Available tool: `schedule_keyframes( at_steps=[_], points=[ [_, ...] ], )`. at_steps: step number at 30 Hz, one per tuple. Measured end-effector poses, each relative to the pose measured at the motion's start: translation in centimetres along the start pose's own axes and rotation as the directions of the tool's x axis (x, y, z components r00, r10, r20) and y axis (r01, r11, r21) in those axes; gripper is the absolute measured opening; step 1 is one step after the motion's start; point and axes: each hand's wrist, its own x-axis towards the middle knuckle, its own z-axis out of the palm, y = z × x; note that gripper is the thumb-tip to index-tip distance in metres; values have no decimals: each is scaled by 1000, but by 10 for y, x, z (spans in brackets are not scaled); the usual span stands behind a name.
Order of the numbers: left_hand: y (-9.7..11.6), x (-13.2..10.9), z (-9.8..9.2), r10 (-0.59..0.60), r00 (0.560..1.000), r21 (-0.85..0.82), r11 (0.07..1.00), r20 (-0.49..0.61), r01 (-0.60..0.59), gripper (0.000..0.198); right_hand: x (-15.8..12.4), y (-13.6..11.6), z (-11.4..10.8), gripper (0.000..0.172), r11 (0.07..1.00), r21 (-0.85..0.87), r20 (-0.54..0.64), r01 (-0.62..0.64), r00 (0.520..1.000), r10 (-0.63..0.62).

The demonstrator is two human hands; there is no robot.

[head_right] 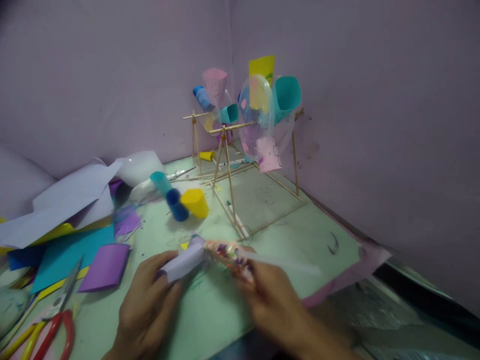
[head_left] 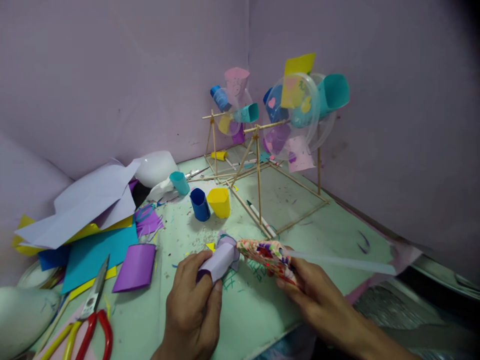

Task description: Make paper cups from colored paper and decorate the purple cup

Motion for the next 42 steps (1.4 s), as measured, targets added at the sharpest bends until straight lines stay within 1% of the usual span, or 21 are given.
schedule_keyframes(
  at_steps=[5, 10, 14, 16, 18, 21, 23, 24, 27, 29, 31, 33, 36, 39, 41, 42],
  points=[
    [3, 2, 2, 48, 997, 2, 999, -53, -48, 24, 3, -1, -1, 32, 998, -61, -23, -8, 1000, 7],
    [1, 2, 5, 103, 990, 50, 994, -98, -98, 21, 5, -8, -2, 32, 998, -62, 15, 15, 1000, -14],
    [-1, -1, 8, 132, 985, 79, 989, -109, -124, 20, 7, -10, -2, 33, 999, -36, 2, 14, 1000, -14],
    [-2, -1, 9, 140, 984, 90, 987, -112, -131, 19, 8, -11, -2, 33, 1000, -6, 9, 3, 1000, -3],
    [-2, -1, 8, 151, 983, 95, 985, -104, -141, 18, 9, -13, -3, 32, 998, 53, 8, -36, 999, 36],
    [-1, 3, 2, 167, 985, 92, 983, -54, -161, 20, 8, -13, -9, 37, 958, 255, 1, -132, 991, 136],
    [0, 6, -6, 173, 985, 91, 981, -20, -171, 22, 5, -9, -17, 42, 888, 411, -9, -205, 973, 229],
    [0, 8, -10, 171, 985, 94, 981, -8, -170, 23, 3, -6, -22, 41, 848, 474, -26, -237, 959, 283],
    [-1, 14, -24, 153, 988, 127, 980, 8, -153, 21, 4, 7, -41, 32, 754, 583, -116, -302, 888, 445],
    [-3, 18, -32, 159, 987, 153, 975, 27, -161, 17, 12, 16, -54, 29, 706, 625, -141, -333, 842, 522],
    [-5, 21, -36, 163, 985, 171, 971, 49, -169, 12, 23, 24, -64, 24, 680, 642, -137, -353, 820, 555],
    [-6, 22, -37, 162, 984, 173, 970, 74, -173, 9, 36, 32, -71, 17, 681, 643, -141, -351, 820, 555],
    [-8, 20, -34, 176, 978, 177, 965, 108, -194, 9, 54, 39, -73, 7, 672, 650, -163, -355, 799, 579],
    [-8, 15, -29, 184, 972, 187, 960, 146, -209, 15, 68, 43, -71, 3, 646, 680, -177, -345, 778, 602],
    [-8, 11, -27, 188, 967, 192, 956, 172, -220, 19, 75, 45, -72, 3, 642, 679, -150, -356, 788, 597],
    [-8, 10, -26, 187, 966, 202, 954, 180, -222, 21, 77, 46, -74, 4, 660, 655, -137, -369, 800, 584]
  ],
)
